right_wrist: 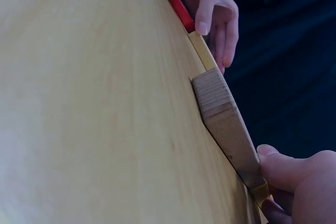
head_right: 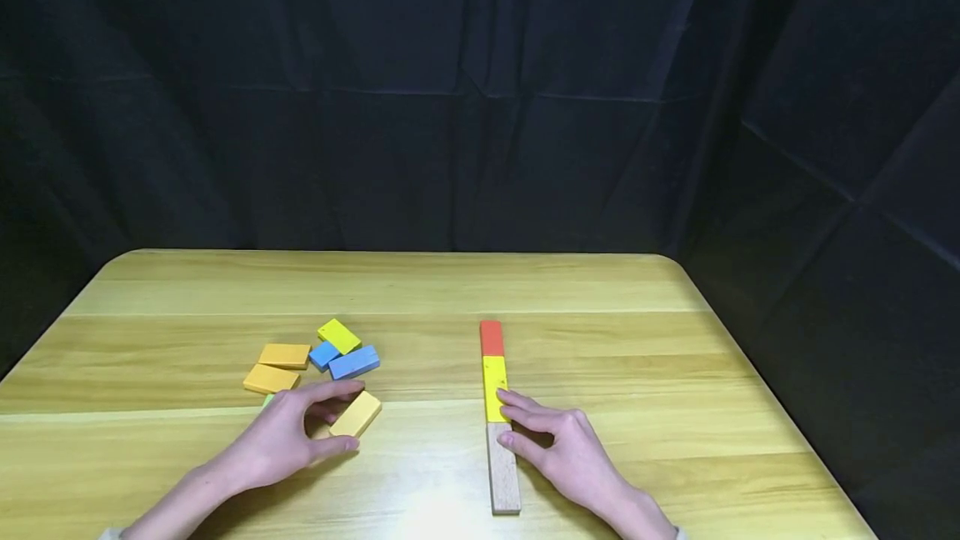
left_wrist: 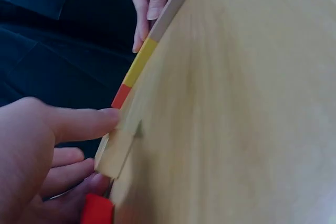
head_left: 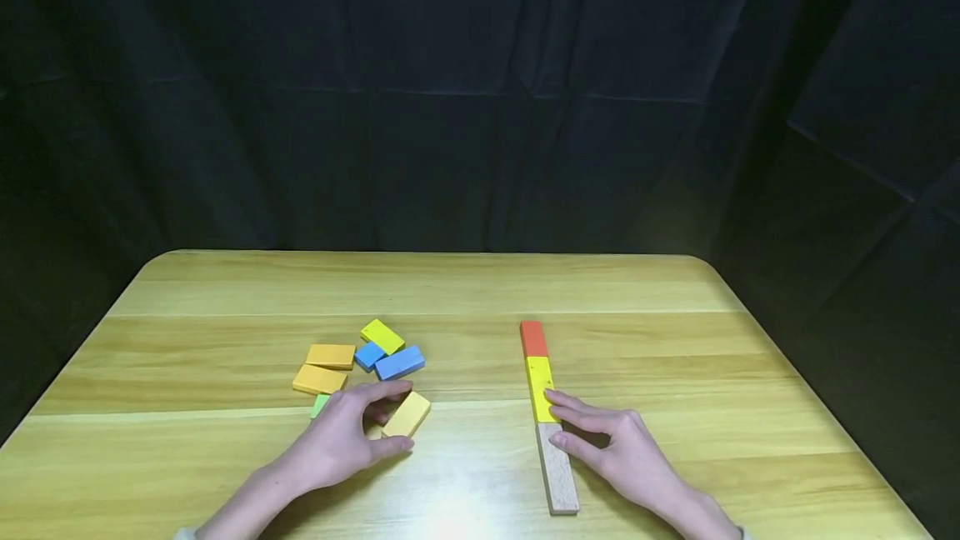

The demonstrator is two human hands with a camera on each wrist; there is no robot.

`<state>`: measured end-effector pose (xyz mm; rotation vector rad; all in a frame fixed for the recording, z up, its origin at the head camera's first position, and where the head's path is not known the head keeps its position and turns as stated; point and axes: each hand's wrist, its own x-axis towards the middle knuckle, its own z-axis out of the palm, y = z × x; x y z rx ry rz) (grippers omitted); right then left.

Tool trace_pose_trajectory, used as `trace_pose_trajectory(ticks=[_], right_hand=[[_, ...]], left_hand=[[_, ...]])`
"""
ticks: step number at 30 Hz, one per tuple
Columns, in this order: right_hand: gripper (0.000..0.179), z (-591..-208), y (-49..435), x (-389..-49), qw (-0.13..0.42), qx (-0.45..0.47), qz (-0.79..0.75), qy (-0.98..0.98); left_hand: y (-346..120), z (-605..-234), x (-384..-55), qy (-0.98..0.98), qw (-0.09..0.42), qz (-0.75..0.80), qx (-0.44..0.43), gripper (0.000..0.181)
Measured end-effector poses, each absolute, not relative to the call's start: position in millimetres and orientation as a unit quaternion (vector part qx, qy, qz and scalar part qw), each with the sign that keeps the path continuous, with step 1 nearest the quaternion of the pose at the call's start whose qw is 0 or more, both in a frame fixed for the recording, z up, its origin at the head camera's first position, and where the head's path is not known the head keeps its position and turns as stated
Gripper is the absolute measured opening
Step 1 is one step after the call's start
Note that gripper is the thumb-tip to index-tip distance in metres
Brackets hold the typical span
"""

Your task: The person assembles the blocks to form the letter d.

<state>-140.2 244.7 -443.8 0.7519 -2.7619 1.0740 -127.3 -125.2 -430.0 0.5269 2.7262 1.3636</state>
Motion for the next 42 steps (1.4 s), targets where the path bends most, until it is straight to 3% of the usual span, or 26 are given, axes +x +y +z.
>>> trace_pose_trajectory(ticks=[8,42], right_hand=[[0.040,-443.7,244.4,-140.2,0.042,0.246,0.351,-0.902],[0.040,-444.0,244.5,-141.3,0.044,0.245,0.347,-0.904]], left_hand=[[-131.0,-430.2,-127.1,0.865,0.060,0.456,0.201,0.067],[-121.3,-432.6,-134.0,0.905,-0.016,0.377,0.196,0.062]])
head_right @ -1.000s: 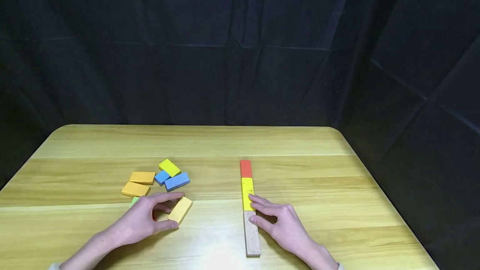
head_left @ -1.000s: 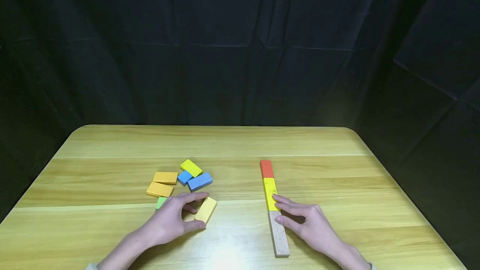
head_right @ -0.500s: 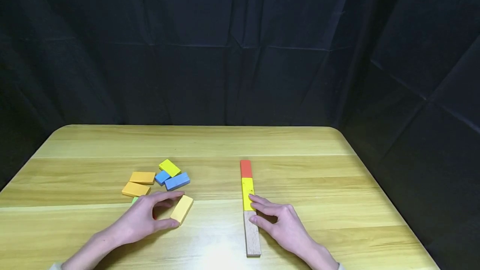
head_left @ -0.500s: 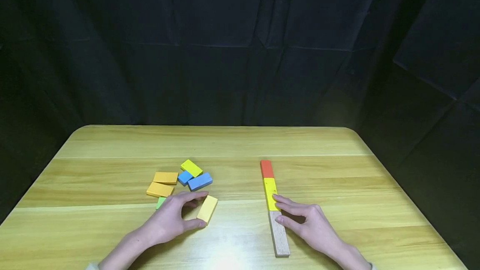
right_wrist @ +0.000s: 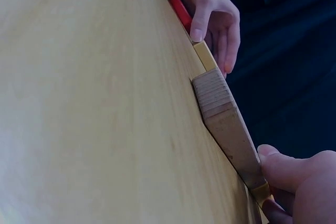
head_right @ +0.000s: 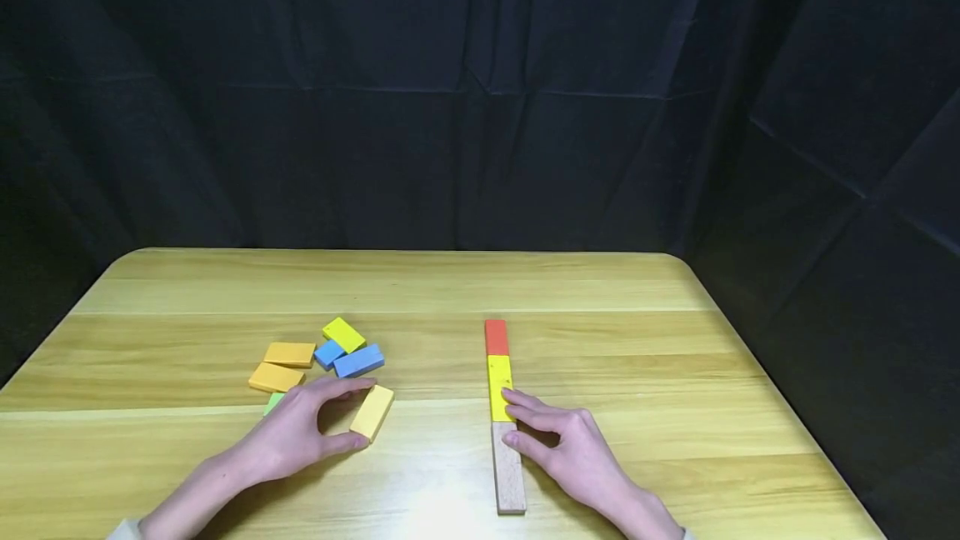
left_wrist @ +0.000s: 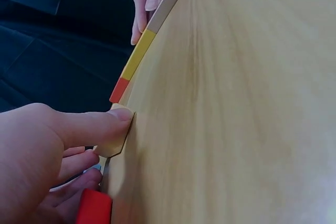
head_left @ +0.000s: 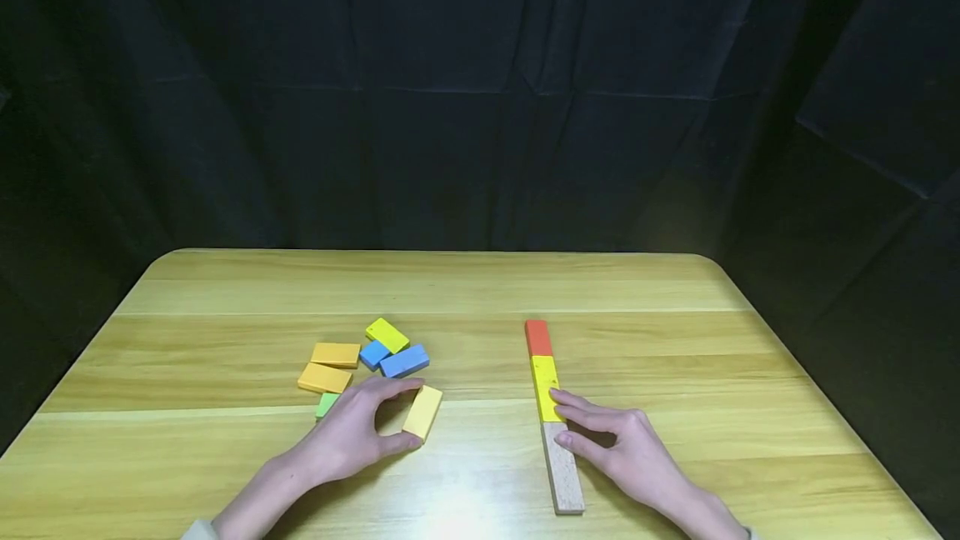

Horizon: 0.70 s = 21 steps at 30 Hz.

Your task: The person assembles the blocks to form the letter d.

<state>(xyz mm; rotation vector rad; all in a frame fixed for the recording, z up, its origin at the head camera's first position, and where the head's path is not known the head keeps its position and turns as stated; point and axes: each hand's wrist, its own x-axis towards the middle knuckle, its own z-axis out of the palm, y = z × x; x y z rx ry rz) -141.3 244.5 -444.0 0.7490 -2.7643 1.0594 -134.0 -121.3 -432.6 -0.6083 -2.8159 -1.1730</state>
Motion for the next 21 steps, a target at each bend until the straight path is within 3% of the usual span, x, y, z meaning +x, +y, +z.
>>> trace_pose_trajectory(ticks=[21], right_hand=[[0.037,-442.7,243.5,-138.9,0.054,0.249,0.348,-0.902]], left_hand=[[-112.4,-433.0,-144.6,-0.908,0.037,-0.356,-0.217,0.060]])
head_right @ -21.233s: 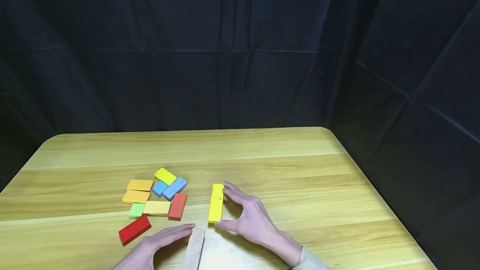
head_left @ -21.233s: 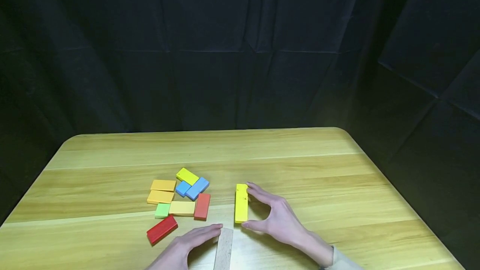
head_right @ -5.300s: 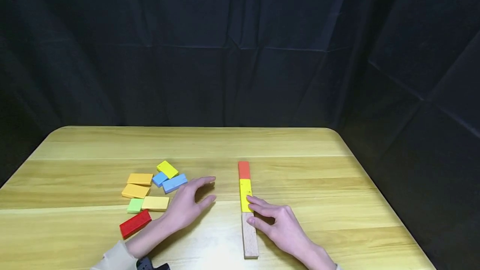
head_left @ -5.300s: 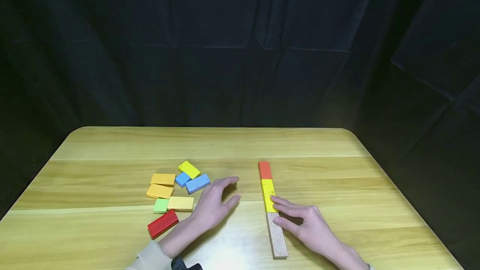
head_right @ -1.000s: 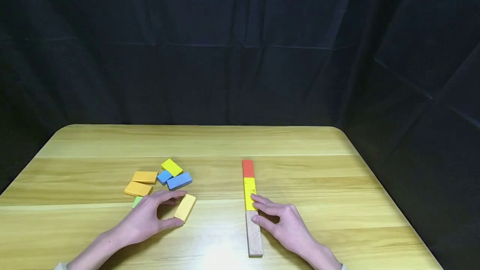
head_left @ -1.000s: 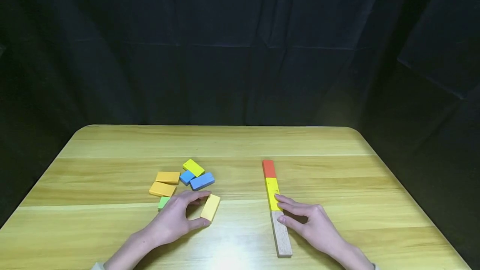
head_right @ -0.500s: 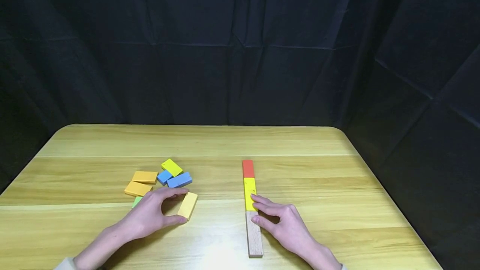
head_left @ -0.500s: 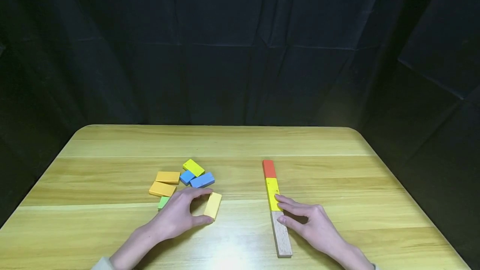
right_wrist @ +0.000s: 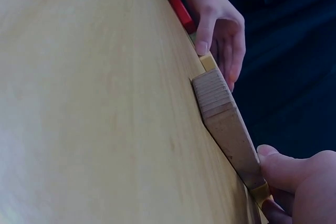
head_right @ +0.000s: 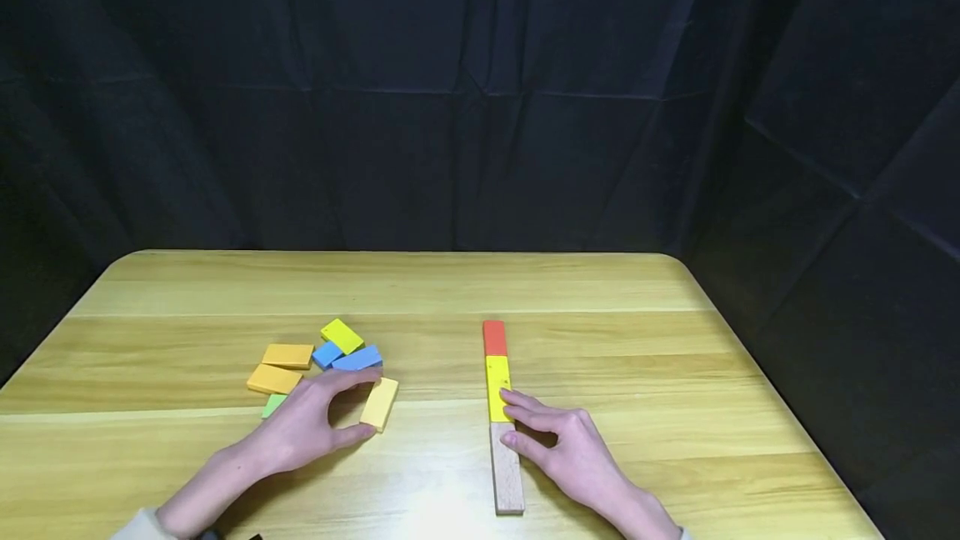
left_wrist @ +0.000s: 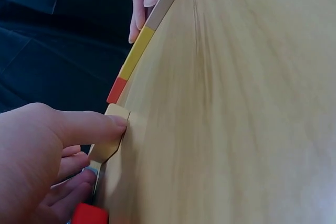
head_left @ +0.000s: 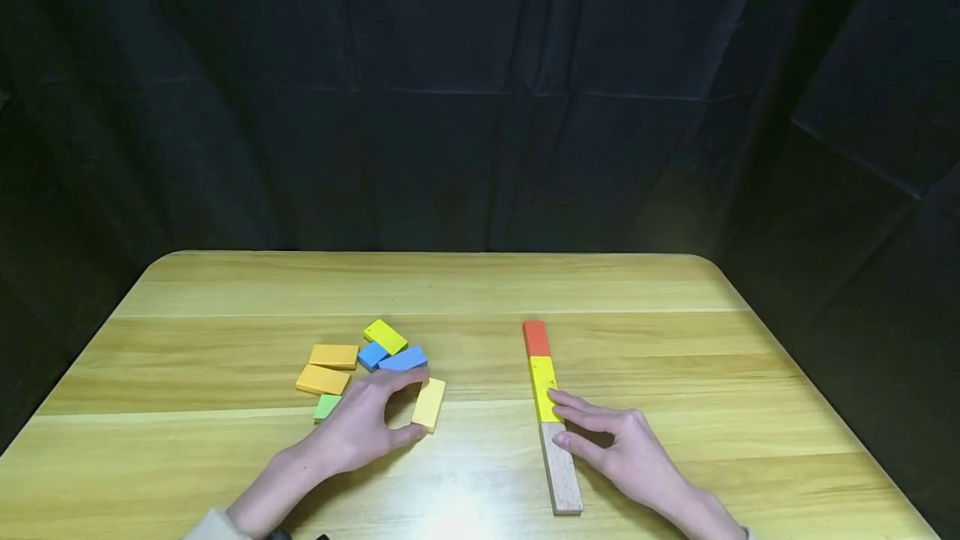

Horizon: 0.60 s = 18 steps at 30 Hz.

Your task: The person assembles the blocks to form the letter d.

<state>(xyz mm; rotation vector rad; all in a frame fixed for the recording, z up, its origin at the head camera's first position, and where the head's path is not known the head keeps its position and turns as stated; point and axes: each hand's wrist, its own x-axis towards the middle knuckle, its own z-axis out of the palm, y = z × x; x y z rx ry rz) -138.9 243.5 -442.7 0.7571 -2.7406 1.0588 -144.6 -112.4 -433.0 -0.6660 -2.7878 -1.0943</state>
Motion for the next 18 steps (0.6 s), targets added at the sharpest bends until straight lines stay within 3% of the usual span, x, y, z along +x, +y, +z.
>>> trace_pose_trajectory(ticks=[11,18], right_hand=[[0.038,-444.1,242.9,-139.3,0.044,0.246,0.356,-0.901],[0.040,-443.8,244.4,-139.9,0.041,0.243,0.352,-0.903]], left_hand=[[-109.8,-430.9,-149.1,-0.909,0.011,-0.364,-0.205,0.058],[-105.4,-430.7,-151.5,-0.910,0.031,-0.365,-0.192,0.059]])
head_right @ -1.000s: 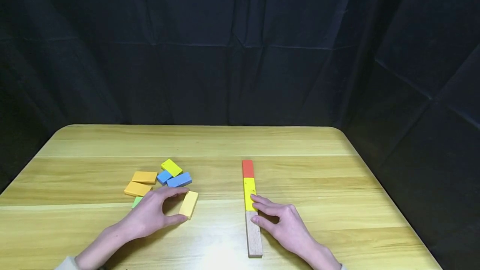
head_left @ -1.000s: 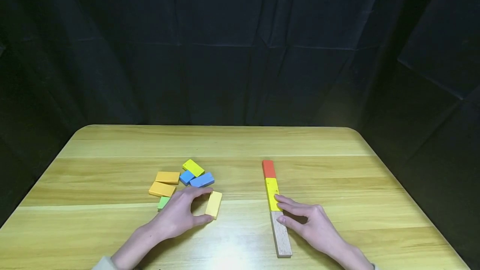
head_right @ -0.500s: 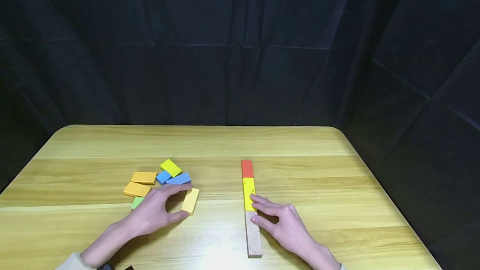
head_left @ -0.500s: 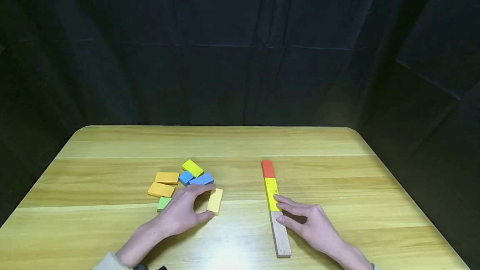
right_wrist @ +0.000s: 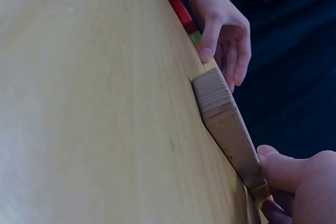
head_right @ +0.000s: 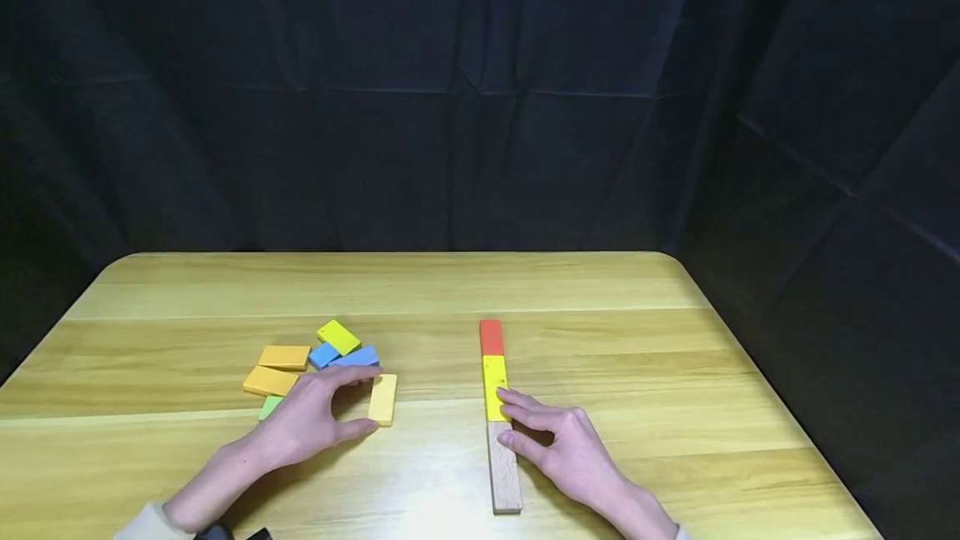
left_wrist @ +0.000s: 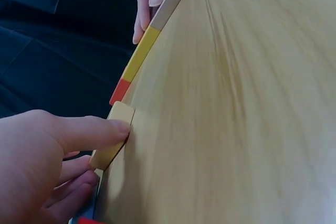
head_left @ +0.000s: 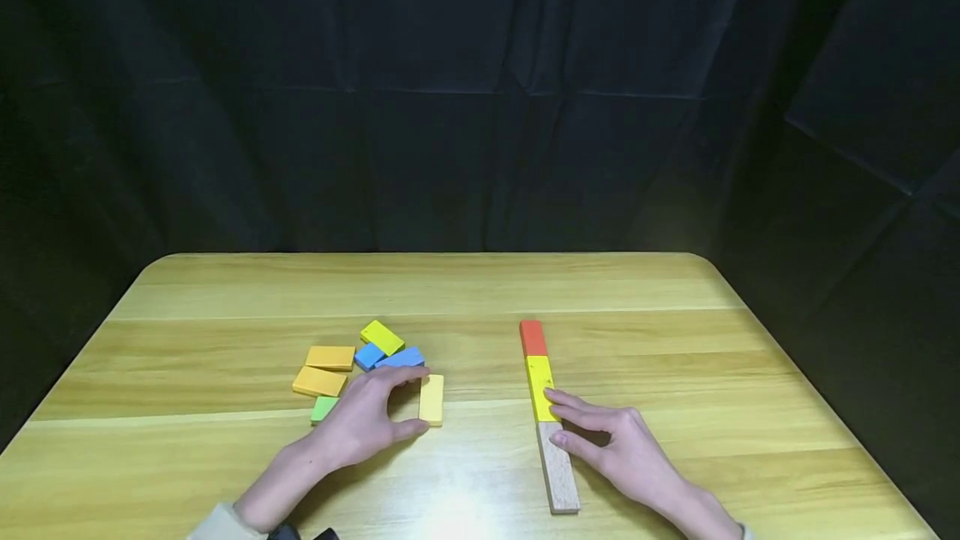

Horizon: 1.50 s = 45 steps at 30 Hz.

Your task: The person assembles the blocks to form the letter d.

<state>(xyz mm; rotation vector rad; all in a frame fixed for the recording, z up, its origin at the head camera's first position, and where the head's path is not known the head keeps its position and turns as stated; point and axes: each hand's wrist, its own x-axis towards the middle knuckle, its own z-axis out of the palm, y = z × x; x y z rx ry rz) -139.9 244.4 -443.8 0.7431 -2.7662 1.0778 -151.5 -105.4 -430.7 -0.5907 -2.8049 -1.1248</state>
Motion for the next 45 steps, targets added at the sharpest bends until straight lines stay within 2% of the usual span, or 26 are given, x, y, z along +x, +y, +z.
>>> trace_pose_trajectory(ticks=[6,14,22,45], right_hand=[[0.041,-442.7,245.2,-139.4,0.032,0.233,0.354,-0.905],[0.042,-441.6,245.3,-138.5,0.029,0.226,0.348,-0.909],[0.040,-442.7,247.0,-138.9,0.049,0.240,0.337,-0.909],[0.044,-442.4,249.4,-139.0,0.015,0.231,0.361,-0.903]], left_hand=[[-92.2,-427.8,-155.9,-0.906,0.056,-0.371,-0.198,0.058],[-73.8,-427.3,-163.1,-0.896,0.046,-0.390,-0.206,0.059],[-52.1,-423.1,-176.1,-0.884,0.033,-0.422,-0.198,0.058],[1.7,-418.8,-230.2,-0.860,0.030,-0.489,-0.142,0.053]])
